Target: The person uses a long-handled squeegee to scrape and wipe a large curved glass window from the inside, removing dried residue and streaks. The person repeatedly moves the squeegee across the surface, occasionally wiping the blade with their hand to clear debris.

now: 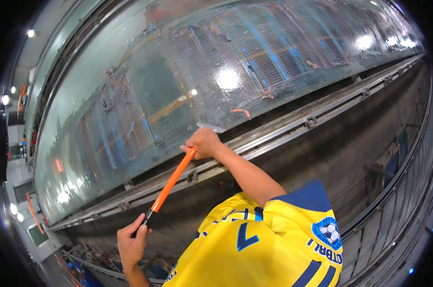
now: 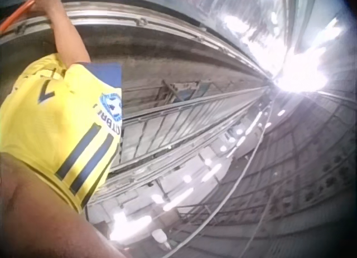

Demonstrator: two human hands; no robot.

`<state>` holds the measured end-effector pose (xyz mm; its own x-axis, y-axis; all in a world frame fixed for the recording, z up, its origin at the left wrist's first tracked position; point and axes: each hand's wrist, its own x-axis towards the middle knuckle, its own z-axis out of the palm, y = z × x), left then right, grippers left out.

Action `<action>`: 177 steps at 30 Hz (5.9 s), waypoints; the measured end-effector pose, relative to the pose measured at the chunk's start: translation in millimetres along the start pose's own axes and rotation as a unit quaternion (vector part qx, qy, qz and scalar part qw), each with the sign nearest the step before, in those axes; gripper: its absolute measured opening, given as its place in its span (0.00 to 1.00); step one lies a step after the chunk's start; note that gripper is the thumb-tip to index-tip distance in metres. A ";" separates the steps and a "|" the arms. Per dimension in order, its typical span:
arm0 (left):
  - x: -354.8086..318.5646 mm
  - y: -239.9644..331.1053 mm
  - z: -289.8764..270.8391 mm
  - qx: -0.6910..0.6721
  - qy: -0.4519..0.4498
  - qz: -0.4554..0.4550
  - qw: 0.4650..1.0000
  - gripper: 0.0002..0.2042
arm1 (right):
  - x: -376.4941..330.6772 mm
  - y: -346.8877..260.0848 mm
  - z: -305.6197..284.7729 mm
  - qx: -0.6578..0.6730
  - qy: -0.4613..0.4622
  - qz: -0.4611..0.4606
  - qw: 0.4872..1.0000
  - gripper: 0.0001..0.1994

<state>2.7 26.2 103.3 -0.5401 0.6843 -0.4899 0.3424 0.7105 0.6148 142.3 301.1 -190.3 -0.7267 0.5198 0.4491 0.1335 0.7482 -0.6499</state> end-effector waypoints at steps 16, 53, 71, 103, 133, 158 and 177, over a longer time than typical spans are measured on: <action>144.2 91.5 -75.8 0.129 0.014 0.017 0.991 0.15 | 57.5 27.2 18.6 -0.053 0.186 0.088 0.977 0.21; -56.4 -63.8 76.8 -0.325 -0.127 -0.179 0.920 0.21 | -0.1 -21.1 -40.0 -0.040 0.057 -0.161 0.984 0.20; -1.7 16.3 -2.9 0.024 -0.057 0.058 0.996 0.23 | 0.6 23.8 -12.7 0.010 0.018 -0.095 0.995 0.23; 93.6 75.5 11.5 -0.164 0.023 -0.139 0.976 0.24 | 164.6 109.4 30.4 0.021 0.023 -0.124 0.992 0.20; 238.6 117.5 -115.5 0.004 0.043 -0.061 0.997 0.15 | 206.4 124.2 30.4 0.005 0.059 -0.028 0.998 0.21; 176.6 -177.7 145.3 0.069 0.396 -0.010 0.916 0.28 | 81.1 332.4 -235.8 -0.482 -0.021 0.481 0.732 0.37; 184.3 -166.4 148.3 0.056 0.458 0.015 0.887 0.28 | 181.7 186.9 -75.3 -0.353 -0.338 0.094 0.867 0.31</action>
<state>-39.9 58.5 -180.9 -0.9095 0.3192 0.2662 0.4147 0.7409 0.5284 86.0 566.4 -183.9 -0.8448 0.4782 -0.2401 0.4983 0.8666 -0.0272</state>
